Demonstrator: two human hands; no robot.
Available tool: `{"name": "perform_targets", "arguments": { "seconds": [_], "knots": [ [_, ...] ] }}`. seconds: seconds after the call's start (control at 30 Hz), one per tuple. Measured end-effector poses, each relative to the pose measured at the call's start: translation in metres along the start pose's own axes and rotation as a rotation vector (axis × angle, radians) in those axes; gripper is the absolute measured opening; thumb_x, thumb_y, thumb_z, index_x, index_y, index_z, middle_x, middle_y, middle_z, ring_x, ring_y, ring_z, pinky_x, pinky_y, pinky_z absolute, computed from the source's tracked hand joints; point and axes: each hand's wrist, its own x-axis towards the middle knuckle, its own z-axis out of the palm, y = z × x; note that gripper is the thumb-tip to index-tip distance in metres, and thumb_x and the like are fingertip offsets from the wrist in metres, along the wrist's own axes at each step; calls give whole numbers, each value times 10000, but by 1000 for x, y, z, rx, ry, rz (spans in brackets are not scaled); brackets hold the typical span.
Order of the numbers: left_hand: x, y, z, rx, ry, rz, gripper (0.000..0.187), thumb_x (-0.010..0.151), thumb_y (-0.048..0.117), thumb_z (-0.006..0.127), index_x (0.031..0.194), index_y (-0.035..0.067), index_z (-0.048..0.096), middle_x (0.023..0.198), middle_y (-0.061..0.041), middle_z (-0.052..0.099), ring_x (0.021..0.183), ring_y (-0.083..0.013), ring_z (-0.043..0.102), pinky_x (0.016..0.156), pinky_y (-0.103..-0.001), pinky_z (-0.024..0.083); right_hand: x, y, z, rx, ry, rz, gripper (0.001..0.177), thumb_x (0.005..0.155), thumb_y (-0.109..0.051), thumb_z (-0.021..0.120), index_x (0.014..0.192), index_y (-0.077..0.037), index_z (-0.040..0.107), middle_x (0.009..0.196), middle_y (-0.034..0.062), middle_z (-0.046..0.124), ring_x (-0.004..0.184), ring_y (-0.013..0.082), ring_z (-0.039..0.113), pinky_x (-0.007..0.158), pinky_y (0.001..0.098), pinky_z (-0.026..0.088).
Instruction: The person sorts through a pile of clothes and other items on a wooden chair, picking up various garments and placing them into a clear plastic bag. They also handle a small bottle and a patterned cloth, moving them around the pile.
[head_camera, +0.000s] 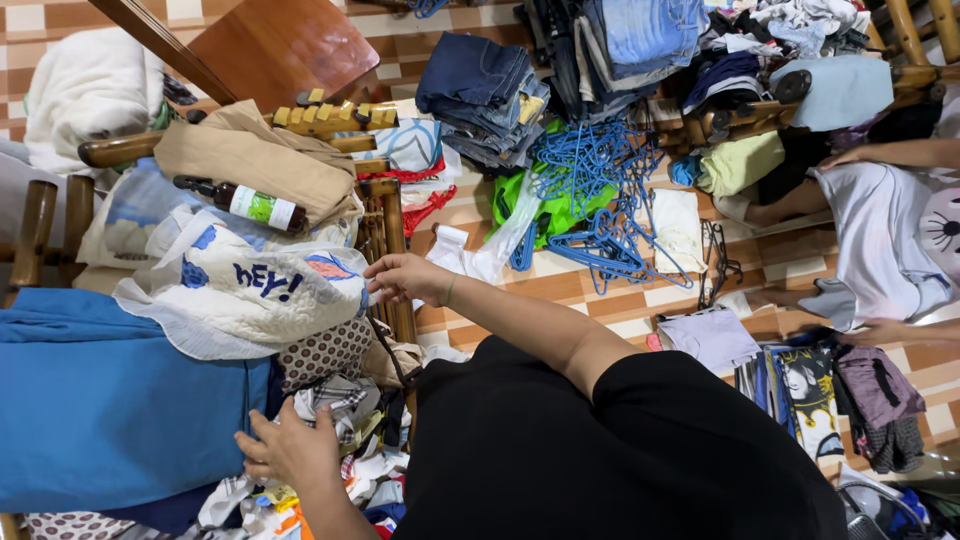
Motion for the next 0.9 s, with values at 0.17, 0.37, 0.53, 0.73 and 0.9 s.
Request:
{"name": "perform_targets", "arguments": {
  "seconds": [0.17,0.37,0.53,0.73,0.9],
  "knots": [
    [-6,1,-1,-21,-6,11,577,803,434,813,1321,196,722,1621,-241,415,1521,-509,221,1151,-713,190,6,11,-5,32,-38,-11,291,1003,-133,575,1279,-48,599,1091,78,707,853,147,724,692,271,564],
    [-13,-2,-1,11,-11,4,573,800,416,817,1308,164,734,1610,-239,420,1506,-495,223,1137,-684,223,4,14,1,20,-52,7,269,1023,-140,557,1273,-53,605,1092,83,703,883,146,728,700,267,560],
    [-18,-7,-2,5,-8,7,551,813,423,816,1286,151,738,1600,-238,431,1493,-502,237,1142,-677,225,4,16,6,15,-54,22,255,1018,-136,553,1255,-59,607,1076,71,702,865,154,725,689,271,554],
    [-22,-12,1,-34,18,10,563,813,413,819,1303,149,733,1606,-234,432,1497,-504,241,1173,-676,209,9,20,6,35,-62,25,232,1017,-121,558,1231,-56,618,1056,73,703,841,155,723,682,279,553],
    [-25,-13,3,-57,5,-7,575,804,395,827,1313,149,727,1605,-243,426,1489,-510,237,1142,-690,213,6,21,7,19,-50,37,237,1010,-111,553,1233,-59,618,1066,72,716,847,151,730,683,271,554]
  ]
}}
